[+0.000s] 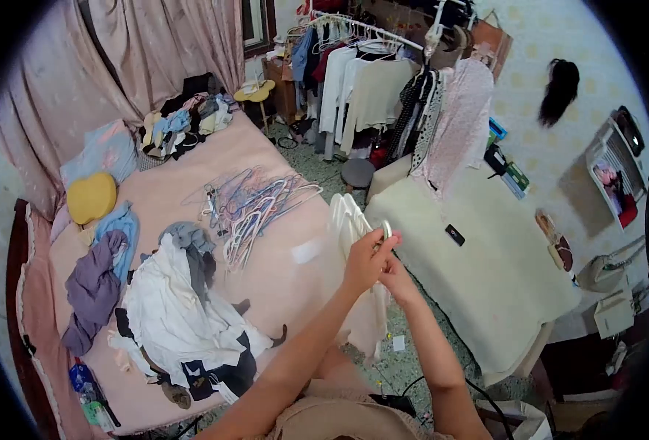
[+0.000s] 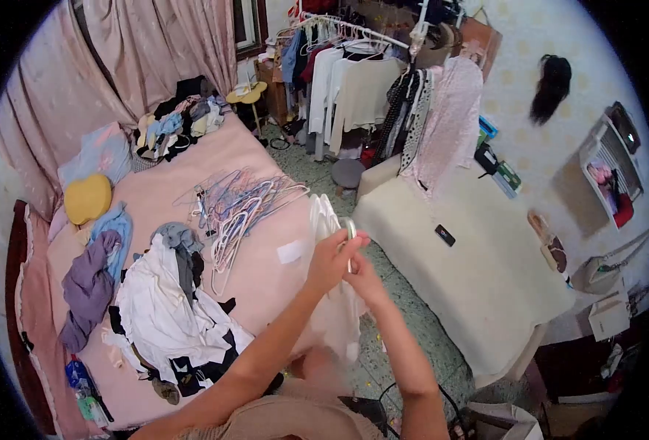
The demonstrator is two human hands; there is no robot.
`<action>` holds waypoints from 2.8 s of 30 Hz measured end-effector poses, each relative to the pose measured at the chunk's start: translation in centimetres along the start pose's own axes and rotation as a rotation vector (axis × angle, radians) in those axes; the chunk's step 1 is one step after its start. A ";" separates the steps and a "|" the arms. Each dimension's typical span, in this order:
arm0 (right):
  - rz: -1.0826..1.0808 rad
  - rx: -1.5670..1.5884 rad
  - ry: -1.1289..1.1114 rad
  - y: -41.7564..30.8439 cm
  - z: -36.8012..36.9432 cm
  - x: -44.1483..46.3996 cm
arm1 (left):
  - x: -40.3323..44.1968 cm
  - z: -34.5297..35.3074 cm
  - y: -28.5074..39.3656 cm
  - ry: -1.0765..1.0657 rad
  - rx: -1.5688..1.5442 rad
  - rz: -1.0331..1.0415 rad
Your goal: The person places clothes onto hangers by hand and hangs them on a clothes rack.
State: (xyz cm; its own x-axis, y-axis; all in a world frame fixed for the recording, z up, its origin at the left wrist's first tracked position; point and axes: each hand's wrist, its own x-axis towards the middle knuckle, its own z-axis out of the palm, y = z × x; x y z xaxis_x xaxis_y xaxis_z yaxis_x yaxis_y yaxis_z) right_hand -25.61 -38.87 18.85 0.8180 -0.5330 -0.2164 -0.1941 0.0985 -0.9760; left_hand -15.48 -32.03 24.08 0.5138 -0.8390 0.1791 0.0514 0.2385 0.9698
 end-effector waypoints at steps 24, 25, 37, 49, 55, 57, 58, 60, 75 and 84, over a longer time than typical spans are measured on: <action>-0.161 -0.006 0.169 -8.9 -28.3 -5.1 | 13.3 26.2 2.5 -0.162 -0.080 0.192; -0.165 -0.022 0.149 -9.3 -29.3 -4.7 | 14.0 26.9 2.2 -0.129 -0.064 0.183; -0.260 -0.016 -0.015 -10.4 -33.0 4.3 | 21.4 26.7 1.4 0.076 0.055 0.249; -0.313 -0.042 -0.107 -12.6 -33.0 22.4 | 37.5 17.1 -1.0 0.103 0.047 0.145; -0.312 -0.079 -0.005 -15.6 -29.7 35.0 | 49.0 8.4 -2.4 -0.004 -0.011 0.073; -0.296 0.006 0.044 -17.1 -28.8 37.6 | 52.2 6.7 -1.8 -0.071 -0.042 0.029; -0.286 0.026 0.053 -17.4 -28.7 38.9 | 53.3 6.3 -1.6 -0.081 -0.031 0.010; -0.268 0.106 0.080 -18.0 -29.0 41.2 | 55.6 5.9 -1.3 -0.112 -0.036 0.021; -0.433 0.226 0.344 -20.8 -31.4 56.2 | 72.5 3.3 -3.5 -0.326 -0.143 0.051; -0.491 0.223 0.551 -24.4 -37.3 63.5 | 82.7 6.5 -5.0 -0.376 -0.195 0.142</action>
State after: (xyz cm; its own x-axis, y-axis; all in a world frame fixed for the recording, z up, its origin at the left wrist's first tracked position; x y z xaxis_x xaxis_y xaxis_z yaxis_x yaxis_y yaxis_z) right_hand 10.84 -106.43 29.76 0.3828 -0.8951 0.2284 0.2828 -0.1218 -0.9514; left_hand 21.19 -105.83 35.08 0.1818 -0.9024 0.3907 0.1818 0.4214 0.8885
